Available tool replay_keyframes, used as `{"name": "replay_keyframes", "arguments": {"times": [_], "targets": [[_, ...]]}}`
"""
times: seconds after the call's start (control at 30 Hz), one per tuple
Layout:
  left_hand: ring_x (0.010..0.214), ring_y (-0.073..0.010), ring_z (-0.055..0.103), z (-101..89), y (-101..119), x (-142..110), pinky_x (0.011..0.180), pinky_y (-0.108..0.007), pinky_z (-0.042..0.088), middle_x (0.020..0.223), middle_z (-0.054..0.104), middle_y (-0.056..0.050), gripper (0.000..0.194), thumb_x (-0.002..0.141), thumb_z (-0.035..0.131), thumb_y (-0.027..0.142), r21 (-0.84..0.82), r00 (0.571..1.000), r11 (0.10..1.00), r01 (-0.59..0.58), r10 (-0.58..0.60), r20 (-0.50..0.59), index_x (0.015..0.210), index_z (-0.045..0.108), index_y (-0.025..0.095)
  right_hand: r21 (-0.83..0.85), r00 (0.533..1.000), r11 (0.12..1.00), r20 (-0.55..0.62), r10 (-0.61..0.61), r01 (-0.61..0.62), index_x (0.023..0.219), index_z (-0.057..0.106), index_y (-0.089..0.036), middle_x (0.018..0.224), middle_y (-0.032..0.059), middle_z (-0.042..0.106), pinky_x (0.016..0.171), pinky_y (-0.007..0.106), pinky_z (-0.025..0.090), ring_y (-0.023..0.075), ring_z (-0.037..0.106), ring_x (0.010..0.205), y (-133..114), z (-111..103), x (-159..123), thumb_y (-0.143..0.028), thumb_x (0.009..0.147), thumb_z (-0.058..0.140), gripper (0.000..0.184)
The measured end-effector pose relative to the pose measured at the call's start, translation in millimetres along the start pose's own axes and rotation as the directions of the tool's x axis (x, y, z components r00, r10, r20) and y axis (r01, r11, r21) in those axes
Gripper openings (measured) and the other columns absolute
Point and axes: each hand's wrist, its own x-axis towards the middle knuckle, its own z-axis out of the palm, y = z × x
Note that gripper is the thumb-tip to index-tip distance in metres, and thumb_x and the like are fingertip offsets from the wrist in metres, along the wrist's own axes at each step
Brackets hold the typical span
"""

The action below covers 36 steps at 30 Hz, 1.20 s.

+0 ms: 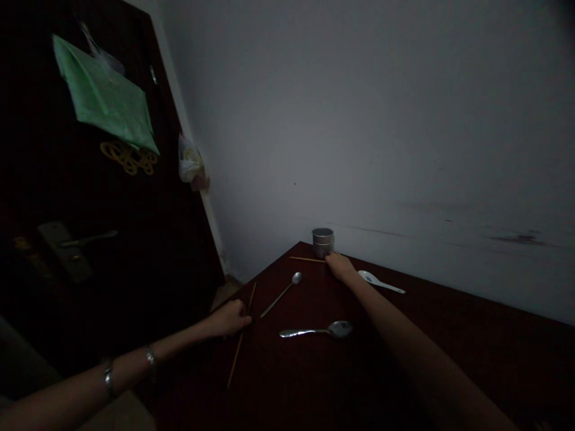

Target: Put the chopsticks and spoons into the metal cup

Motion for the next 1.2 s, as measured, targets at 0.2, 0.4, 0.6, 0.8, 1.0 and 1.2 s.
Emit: {"name": "replay_keyframes", "arguments": {"times": [0.2,0.4,0.6,0.8,1.0,1.2], "targets": [[0.031,-0.0098,0.042,0.9,0.0,0.5,0.033,-0.020,0.031,0.043,0.048,0.002,0.022,0.070,0.044,0.031,-0.102,0.999,0.994,0.043,-0.044,-0.006,0.054,0.045,0.016,-0.023,0.997,0.998,-0.045,-0.059,0.058,0.103,0.058,-0.010,0.108,0.0189,0.056,0.079,0.029,0.042,0.0232,0.053,0.101,5.4,-22.9,-24.3,-0.006,0.084,0.032,0.032],[0.032,-0.0105,0.043,-21.5,15.7,-9.1,0.034,-0.020,0.031,0.041,0.048,0.001,0.024,0.069,0.046,0.033,-0.171,0.994,0.985,0.021,-0.039,-0.102,0.053,0.048,0.016,0.210,0.958,0.976,-0.286,0.014,0.049,0.104,0.059,-0.009,0.099,0.0161,0.059,0.080,0.028,0.042,0.0189,0.057,0.089,44.0,-60.9,-93.4,-0.012,0.082,0.039,0.030],[0.034,-0.0082,0.041,-44.7,80.4,-33.1,0.036,-0.019,0.028,0.040,0.045,0.003,0.020,0.068,0.047,0.029,-0.417,0.974,0.886,-0.202,0.136,-0.182,0.053,0.050,0.015,0.895,0.900,0.445,-0.185,0.395,-0.011,0.084,0.064,-0.013,0.075,0.0068,0.063,0.066,0.031,0.050,0.0163,0.060,0.066,60.9,-95.3,-186.5,-0.022,0.068,0.059,0.019],[0.033,-0.0066,0.042,-17.9,179.3,-64.4,0.035,-0.018,0.029,0.046,0.050,0.002,0.020,0.072,0.046,0.028,-0.576,0.851,0.664,-0.476,0.513,-0.112,0.054,0.047,0.017,0.981,0.902,-0.188,0.121,0.413,-0.046,0.080,0.062,-0.015,0.077,0.0056,0.064,0.069,0.034,0.054,0.0167,0.062,0.071,27.5,-115.7,-268.6,-0.025,0.057,0.074,0.028],[0.029,-0.0052,0.039,30.1,269.3,-96.1,0.032,-0.018,0.026,0.045,0.049,0.004,0.021,0.072,0.046,0.029,-0.674,0.720,0.495,-0.548,0.689,-0.080,0.056,0.046,0.016,0.944,0.895,-0.328,0.173,0.412,-0.031,0.084,0.062,-0.012,0.085,0.0094,0.065,0.073,0.033,0.054,0.0186,0.063,0.078,7.3,-125.4,-328.2,-0.023,0.059,0.074,0.030],[0.028,-0.0044,0.037,62.3,322.6,-116.6,0.030,-0.016,0.024,0.044,0.048,0.005,0.023,0.074,0.046,0.032,-0.746,0.656,0.379,-0.547,0.748,-0.100,0.056,0.045,0.016,0.934,0.837,-0.357,0.199,0.510,-0.004,0.082,0.062,-0.011,0.082,0.0079,0.065,0.073,0.029,0.054,0.0143,0.062,0.073,10.4,-124.2,-373.1,-0.018,0.063,0.071,0.023]]}}
